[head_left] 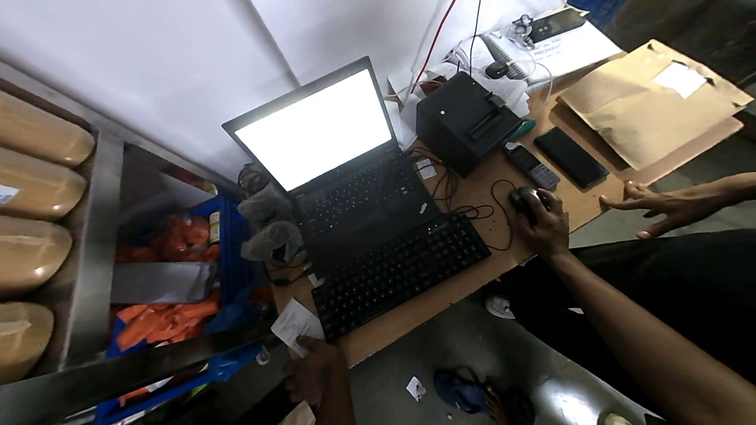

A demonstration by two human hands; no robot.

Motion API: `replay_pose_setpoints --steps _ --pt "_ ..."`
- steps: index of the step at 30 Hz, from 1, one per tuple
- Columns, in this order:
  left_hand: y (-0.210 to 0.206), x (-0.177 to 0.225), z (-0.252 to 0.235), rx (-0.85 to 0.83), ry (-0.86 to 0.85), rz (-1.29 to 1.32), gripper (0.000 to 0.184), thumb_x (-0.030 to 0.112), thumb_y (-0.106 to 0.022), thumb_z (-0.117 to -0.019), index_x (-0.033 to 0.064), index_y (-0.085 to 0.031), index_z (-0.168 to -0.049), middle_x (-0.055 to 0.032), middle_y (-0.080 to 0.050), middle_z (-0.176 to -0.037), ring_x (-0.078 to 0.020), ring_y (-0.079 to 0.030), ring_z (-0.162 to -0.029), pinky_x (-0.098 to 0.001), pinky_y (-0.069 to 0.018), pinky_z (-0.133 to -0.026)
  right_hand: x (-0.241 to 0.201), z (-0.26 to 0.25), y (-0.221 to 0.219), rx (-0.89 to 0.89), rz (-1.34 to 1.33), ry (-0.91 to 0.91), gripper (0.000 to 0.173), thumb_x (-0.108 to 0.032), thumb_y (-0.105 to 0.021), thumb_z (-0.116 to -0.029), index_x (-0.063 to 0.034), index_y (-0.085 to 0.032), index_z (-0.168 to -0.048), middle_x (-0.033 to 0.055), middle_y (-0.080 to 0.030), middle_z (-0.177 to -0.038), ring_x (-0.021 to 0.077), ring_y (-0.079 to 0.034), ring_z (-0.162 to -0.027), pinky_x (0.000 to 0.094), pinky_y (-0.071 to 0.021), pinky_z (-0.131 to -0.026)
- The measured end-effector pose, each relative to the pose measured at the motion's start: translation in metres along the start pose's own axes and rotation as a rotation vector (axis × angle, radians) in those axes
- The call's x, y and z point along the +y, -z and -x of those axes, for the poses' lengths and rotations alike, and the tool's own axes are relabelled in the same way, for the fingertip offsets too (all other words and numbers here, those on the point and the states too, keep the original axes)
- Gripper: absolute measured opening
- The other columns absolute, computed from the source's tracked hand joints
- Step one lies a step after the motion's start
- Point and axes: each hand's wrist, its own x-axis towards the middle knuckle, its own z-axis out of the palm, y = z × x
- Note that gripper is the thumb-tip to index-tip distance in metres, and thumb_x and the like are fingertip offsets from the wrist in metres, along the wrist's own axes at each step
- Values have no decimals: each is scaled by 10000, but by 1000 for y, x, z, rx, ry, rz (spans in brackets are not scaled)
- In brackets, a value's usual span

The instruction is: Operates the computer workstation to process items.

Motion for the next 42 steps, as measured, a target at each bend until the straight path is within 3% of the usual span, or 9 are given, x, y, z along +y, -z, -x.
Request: replay_pose_setpoints --steps 26,29,42 --pt "-2 -3 -4 -9 1 -5 778 598 -273 -1069 -25 -434 -1506 -311 -487 -1490 -488 -475 -1380 -632 -417 -1093 4 0 -4 4 -8 4 410 -297 -571 -964 -142 -667 -1331 253 -497 -1472 483 -532 -1278 689 -452 -928" --pt "-4 -3 -5 -12 11 -14 777 603 -257 -1069 -13 -447 -1503 -305 -508 -1476 -484 -491 -1371 -641 -425 -1082 3 0 -2 1 -15 0 452 -279 -577 -961 -130 -624 -1385 258 -488 -1479 489 -534 -1273 687 -455 -928" --pt "-4 -2 -4 2 21 5 770 594 -288 -1071 -24 -434 -1505 -301 -516 -1470 -468 -498 -1371 -620 -422 -1095 -3 0 2 8 -8 -23 502 -276 -578 -932 -71 -605 -1390 271 -496 -1471 506 -564 -1224 689 -467 -902"
